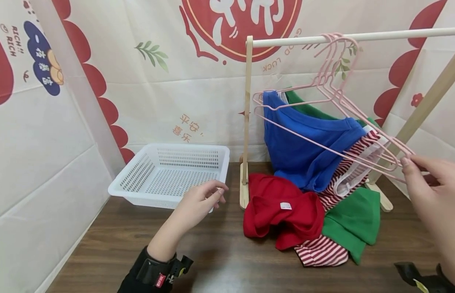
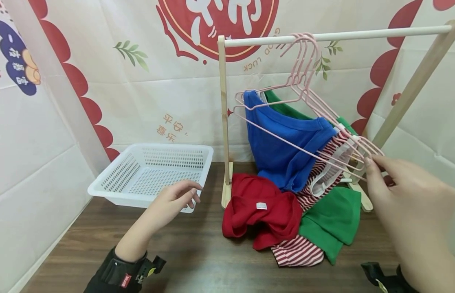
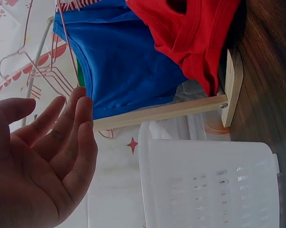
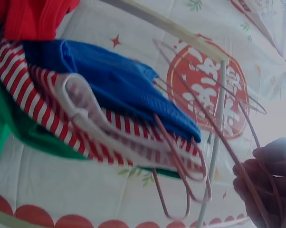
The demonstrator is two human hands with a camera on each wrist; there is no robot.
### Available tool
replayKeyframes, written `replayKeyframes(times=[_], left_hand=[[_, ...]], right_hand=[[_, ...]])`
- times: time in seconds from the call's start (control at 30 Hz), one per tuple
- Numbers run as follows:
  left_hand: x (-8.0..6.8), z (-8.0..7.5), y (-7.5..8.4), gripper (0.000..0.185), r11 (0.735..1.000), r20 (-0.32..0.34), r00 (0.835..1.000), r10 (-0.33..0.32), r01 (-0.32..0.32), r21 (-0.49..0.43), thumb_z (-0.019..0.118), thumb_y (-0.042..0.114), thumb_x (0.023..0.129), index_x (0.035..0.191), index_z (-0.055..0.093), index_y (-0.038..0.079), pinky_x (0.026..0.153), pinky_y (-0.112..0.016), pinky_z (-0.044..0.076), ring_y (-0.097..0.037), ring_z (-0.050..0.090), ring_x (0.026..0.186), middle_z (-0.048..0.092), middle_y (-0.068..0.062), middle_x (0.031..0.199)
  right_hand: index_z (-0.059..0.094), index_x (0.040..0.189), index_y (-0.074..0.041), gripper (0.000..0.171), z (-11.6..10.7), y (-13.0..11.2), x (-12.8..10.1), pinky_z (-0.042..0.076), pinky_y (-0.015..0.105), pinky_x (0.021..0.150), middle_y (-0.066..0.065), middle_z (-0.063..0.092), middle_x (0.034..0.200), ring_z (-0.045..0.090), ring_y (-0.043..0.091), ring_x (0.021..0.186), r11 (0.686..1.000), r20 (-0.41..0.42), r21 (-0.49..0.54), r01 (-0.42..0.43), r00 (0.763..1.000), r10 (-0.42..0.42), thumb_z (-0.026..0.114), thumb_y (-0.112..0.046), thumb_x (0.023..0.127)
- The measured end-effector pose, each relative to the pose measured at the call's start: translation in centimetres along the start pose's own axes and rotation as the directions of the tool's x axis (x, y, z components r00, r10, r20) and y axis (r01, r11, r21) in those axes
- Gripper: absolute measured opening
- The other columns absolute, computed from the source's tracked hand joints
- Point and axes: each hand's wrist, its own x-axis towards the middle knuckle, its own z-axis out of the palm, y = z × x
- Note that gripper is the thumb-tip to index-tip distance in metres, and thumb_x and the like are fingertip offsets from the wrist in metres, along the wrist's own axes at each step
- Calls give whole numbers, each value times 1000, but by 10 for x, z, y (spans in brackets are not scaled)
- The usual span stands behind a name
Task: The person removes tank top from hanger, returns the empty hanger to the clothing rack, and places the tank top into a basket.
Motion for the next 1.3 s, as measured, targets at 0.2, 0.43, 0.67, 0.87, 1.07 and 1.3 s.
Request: replayKeyframes(times=[0.2, 0.43, 0.67, 0.87, 1.07, 1.3], left_hand=[[3, 4, 3, 18, 1000, 6, 1000, 9, -9, 2, 52, 20, 100, 112, 65, 19, 70, -34, 53, -11, 63, 71, 66, 8, 83], [7, 9, 8, 18, 999, 25, 1000, 14, -15, 37, 52, 24, 101, 113, 65, 22, 70, -34, 51, -7, 63, 71, 66, 11, 84], [10, 17, 10, 18, 997, 28, 999, 29, -31, 76, 52, 21, 100, 112, 65, 20, 67, -32, 51, -5, 62, 70, 66, 12, 82], [12, 23, 10, 19, 992, 32, 999, 43, -46, 113, 53, 23, 99, 112, 66, 21, 66, -32, 49, -6, 62, 72, 65, 13, 81], [13, 28, 9, 20, 986, 16, 999, 50, -51, 159, 54, 28, 99, 112, 68, 21, 70, -31, 48, -9, 57, 76, 65, 11, 89], [14, 34, 9, 22, 983, 21, 998, 52, -54, 176, 54, 28, 99, 113, 68, 19, 79, -33, 50, -9, 60, 87, 68, 8, 101]], right_hand=[[69, 104, 11, 27, 9, -17, 5, 22, 11, 47, 33, 64, 85, 55, 23, 59, 985, 82, -167, 53, 996, -39, 63, -13, 93], [71, 102, 9, 27, 25, -23, 11, 15, 17, 45, 28, 67, 83, 53, 39, 56, 977, 92, -169, 130, 989, -115, 65, -15, 93], [71, 105, 8, 29, 43, -30, 23, 20, 20, 54, 29, 66, 84, 56, 42, 70, 988, 88, -134, 79, 994, -67, 63, -19, 95], [71, 108, 5, 29, 55, -34, 28, 23, 32, 57, 28, 67, 81, 54, 43, 70, 993, 100, -98, 63, 994, -54, 62, -19, 96], [71, 110, 4, 30, 65, -34, 35, 22, 38, 56, 27, 68, 87, 57, 44, 70, 993, 119, -106, 47, 992, -34, 62, -21, 96], [69, 113, 6, 32, 73, -33, 39, 34, 36, 56, 28, 68, 93, 60, 43, 77, 996, 191, -94, 12, 982, 6, 60, -21, 97]])
